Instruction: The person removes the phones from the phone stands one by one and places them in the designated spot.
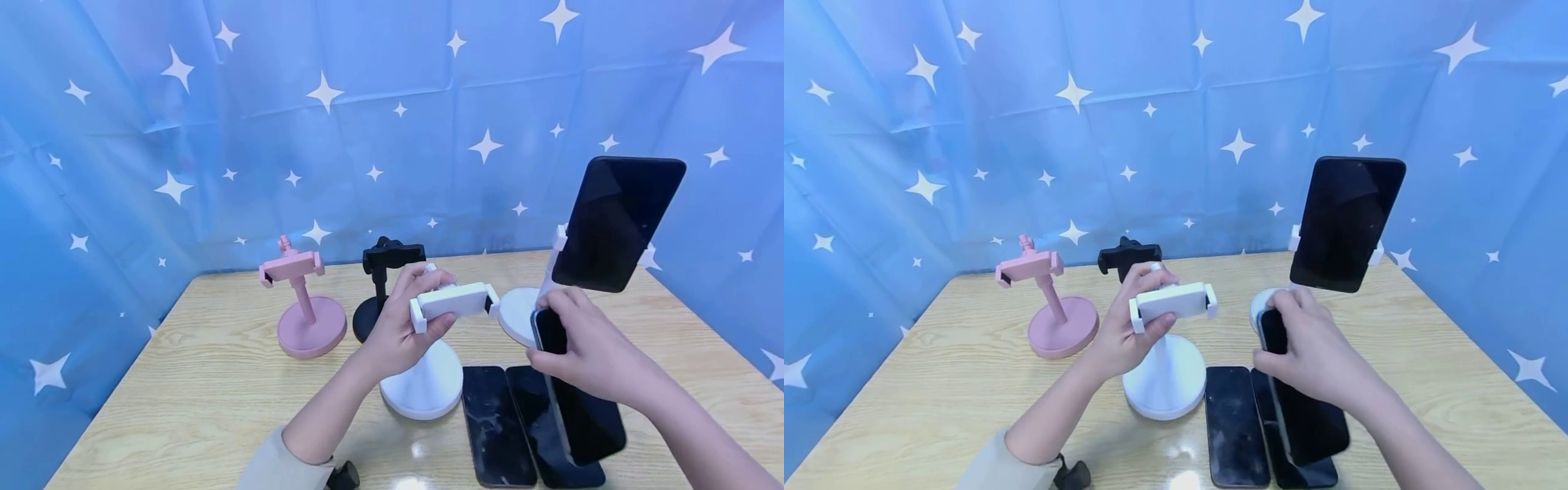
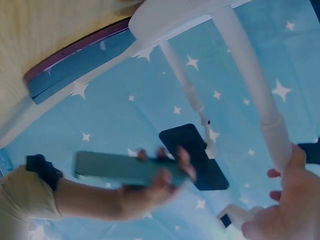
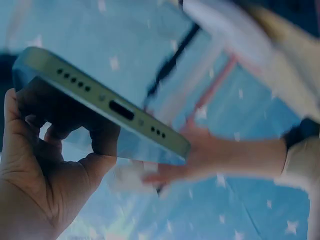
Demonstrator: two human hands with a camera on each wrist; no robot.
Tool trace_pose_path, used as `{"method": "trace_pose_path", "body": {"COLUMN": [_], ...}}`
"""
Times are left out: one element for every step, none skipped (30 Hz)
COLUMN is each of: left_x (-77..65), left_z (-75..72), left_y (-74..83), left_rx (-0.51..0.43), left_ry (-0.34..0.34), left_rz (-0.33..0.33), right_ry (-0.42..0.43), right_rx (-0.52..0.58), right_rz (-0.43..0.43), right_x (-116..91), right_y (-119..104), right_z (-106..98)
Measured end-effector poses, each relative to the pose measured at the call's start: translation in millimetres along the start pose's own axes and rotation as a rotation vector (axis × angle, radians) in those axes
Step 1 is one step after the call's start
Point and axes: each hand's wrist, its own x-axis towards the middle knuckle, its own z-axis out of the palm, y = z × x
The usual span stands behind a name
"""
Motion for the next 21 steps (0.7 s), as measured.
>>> {"method": "trace_pose_path", "body": {"left_x": [2.0, 4.0, 5.9, 7.8, 9.5, 11.4, 13.3, 15.5, 17.5, 19.6, 21.6, 23.8, 25.9, 27.9, 29.8, 32.1, 34.3, 36.5, 38.9, 41.5, 44.1], "left_z": [0.3, 0.7, 1.4, 2.1, 3.0, 4.1, 5.3, 6.8, 8.2, 9.8, 11.6, 13.5, 15.5, 17.4, 19.3, 21.2, 23.0, 24.7, 26.3, 27.8, 29.2], "left_y": [-1.0, -2.0, -3.2, -4.5, -5.8, -7.0, -8.0, -9.3, -10.5, -11.6, -12.9, -14.1, -15.3, -16.5, -17.5, -18.5, -19.6, -20.9, -22.1, -23.8, -25.7], "left_rx": [-0.005, -0.007, -0.012, -0.017, -0.017, -0.019, -0.023, -0.024, -0.028, -0.029, -0.024, -0.021, -0.016, -0.008, 0.002, 0.012, 0.023, 0.032, 0.042, 0.053, 0.062], "left_ry": [-0.006, -0.012, -0.019, -0.026, -0.033, -0.041, -0.046, -0.052, -0.057, -0.062, -0.064, -0.066, -0.068, -0.068, -0.069, -0.068, -0.066, -0.065, -0.063, -0.06, -0.058], "left_rz": [-0.003, -0.005, -0.006, -0.005, -0.005, -0.003, -0.004, 0.0, 0.004, 0.007, 0.008, 0.014, 0.018, 0.023, 0.024, 0.025, 0.026, 0.025, 0.02, 0.018, 0.015], "right_ry": [-0.043, -0.082, -0.12, -0.153, -0.185, -0.218, -0.252, -0.28, -0.306, -0.327, -0.346, -0.36, -0.369, -0.375, -0.38, -0.384, -0.387, -0.387, -0.386, -0.387, -0.388], "right_rx": [-0.009, -0.015, -0.02, -0.029, -0.038, -0.041, -0.041, -0.035, -0.033, -0.028, -0.019, -0.01, -0.005, 0.002, 0.007, 0.012, 0.016, 0.017, 0.016, 0.018, 0.02], "right_rz": [0.031, 0.061, 0.09, 0.116, 0.143, 0.168, 0.194, 0.219, 0.241, 0.26, 0.278, 0.292, 0.303, 0.311, 0.316, 0.319, 0.323, 0.325, 0.325, 0.326, 0.329], "right_x": [-1, -3, -6, -8, -11, -14, -16, -19, -21, -23, -24, -26, -27, -28, -29, -30, -30, -30, -30, -30, -30], "right_y": [10, 20, 29, 39, 48, 56, 64, 71, 77, 83, 87, 91, 94, 96, 97, 98, 98, 98, 98, 97, 97], "right_z": [2, 5, 8, 11, 14, 16, 18, 21, 23, 25, 27, 28, 30, 32, 33, 34, 35, 36, 37, 38, 39]}}
